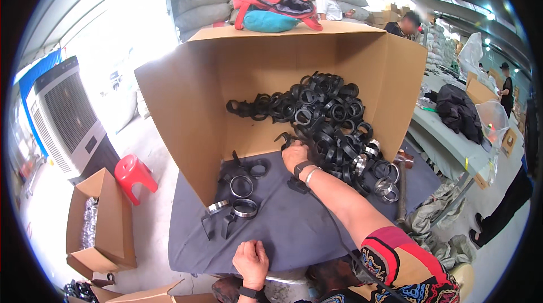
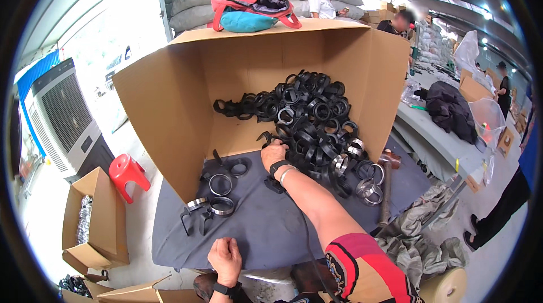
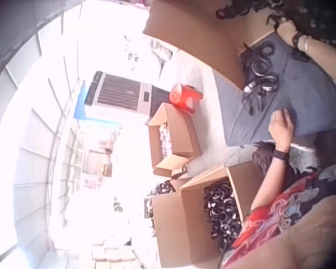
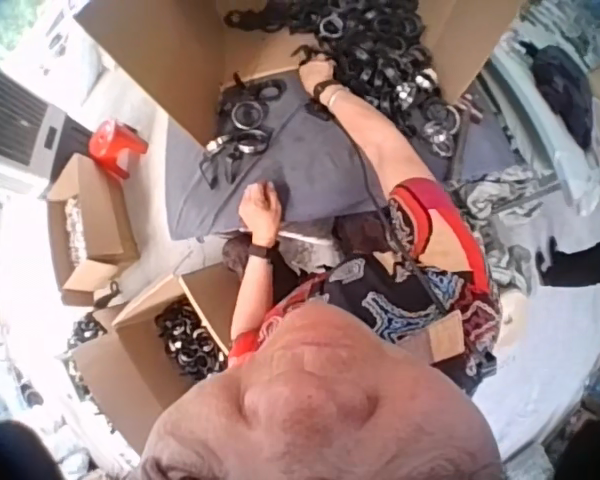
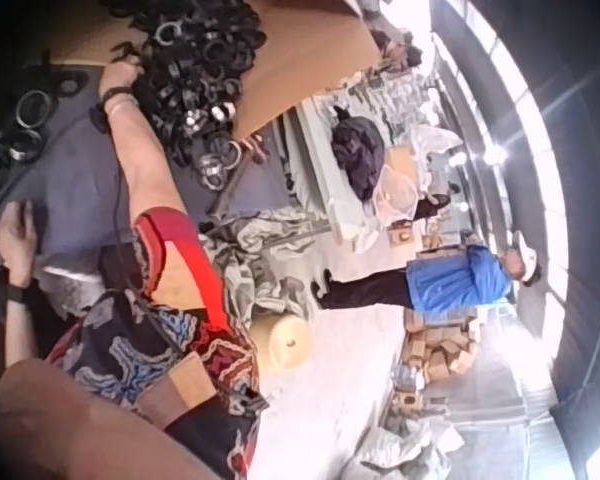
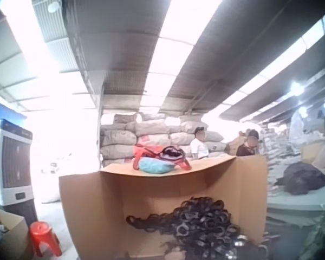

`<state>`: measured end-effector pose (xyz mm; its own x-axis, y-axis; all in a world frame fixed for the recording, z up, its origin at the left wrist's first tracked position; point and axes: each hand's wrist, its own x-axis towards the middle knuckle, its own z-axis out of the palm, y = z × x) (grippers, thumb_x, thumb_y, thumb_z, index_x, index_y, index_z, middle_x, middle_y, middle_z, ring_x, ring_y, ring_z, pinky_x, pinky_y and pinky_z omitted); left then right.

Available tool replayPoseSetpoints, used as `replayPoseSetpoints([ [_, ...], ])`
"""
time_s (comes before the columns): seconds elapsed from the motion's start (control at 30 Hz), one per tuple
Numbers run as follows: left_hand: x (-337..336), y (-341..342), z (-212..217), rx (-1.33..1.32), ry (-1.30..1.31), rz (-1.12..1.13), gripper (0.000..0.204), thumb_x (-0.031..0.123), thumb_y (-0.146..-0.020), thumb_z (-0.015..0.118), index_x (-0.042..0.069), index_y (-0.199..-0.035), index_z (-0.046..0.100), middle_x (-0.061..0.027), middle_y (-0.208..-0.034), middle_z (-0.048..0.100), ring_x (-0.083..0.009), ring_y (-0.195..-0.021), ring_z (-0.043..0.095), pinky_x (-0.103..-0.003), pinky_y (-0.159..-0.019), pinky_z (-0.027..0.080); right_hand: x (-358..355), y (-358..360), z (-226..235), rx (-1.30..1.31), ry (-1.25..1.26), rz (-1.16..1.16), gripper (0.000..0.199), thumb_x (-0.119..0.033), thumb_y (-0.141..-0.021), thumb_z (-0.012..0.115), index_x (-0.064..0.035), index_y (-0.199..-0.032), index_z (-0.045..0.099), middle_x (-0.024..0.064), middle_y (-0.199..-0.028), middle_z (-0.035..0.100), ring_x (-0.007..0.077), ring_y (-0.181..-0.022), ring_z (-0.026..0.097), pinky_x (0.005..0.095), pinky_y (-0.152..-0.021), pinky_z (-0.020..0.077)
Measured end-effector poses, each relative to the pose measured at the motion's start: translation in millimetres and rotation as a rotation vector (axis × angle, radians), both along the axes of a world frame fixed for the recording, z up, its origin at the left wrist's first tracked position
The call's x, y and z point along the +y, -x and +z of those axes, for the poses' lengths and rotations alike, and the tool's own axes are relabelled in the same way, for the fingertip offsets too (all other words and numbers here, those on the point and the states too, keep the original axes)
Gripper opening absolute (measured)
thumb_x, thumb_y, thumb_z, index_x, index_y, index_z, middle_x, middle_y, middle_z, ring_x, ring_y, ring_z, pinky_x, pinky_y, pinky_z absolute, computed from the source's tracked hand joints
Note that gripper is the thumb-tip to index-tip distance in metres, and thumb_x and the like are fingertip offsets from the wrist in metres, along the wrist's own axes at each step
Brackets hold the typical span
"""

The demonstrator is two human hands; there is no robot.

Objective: Using a mallet to assemble circular metal and rubber components on a workbench.

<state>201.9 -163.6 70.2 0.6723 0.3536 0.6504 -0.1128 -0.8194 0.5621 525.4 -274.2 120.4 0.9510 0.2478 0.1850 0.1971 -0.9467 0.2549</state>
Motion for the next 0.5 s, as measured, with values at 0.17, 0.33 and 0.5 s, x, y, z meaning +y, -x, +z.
replayPoseSetpoints([
  [0.17,-4.0,-1.4,0.4,-0.011,-0.001,-0.022,0.010,0.004,-0.078,0.065,0.004,-0.076,0.055,-0.0129,-0.068,0.057,-0.0339,-0.060,0.056,-0.042,-0.054,0.043,-46.2,13.6,-3.8,0.075,-0.178,0.100,0.026,-0.017,-0.085,0.057,-0.0055,-0.104,0.070,0.0178,-0.115,0.062,0.0340,-0.112,0.054,0.0533,-0.085,0.0470],
  [0.33,-4.8,11.6,-2.4,-0.024,-0.004,-0.005,0.010,0.006,-0.080,0.064,0.003,-0.076,0.056,-0.0137,-0.068,0.057,-0.0347,-0.061,0.056,-0.042,-0.055,0.043,-67.0,39.1,22.0,-0.215,-0.721,0.516,0.017,-0.009,-0.078,0.055,-0.0105,-0.084,0.071,0.0164,-0.090,0.060,0.0340,-0.097,0.057,0.0415,-0.080,0.0463],
  [0.5,5.0,10.6,-11.6,-0.008,0.029,-0.055,0.012,0.014,-0.084,0.063,0.003,-0.080,0.059,-0.0126,-0.074,0.061,-0.0333,-0.066,0.059,-0.042,-0.058,0.046,-67.6,87.7,55.0,-0.258,-0.971,0.878,0.022,0.006,-0.075,0.053,-0.0095,-0.080,0.068,0.0137,-0.083,0.058,0.0322,-0.081,0.058,0.0385,-0.069,0.0471],
])
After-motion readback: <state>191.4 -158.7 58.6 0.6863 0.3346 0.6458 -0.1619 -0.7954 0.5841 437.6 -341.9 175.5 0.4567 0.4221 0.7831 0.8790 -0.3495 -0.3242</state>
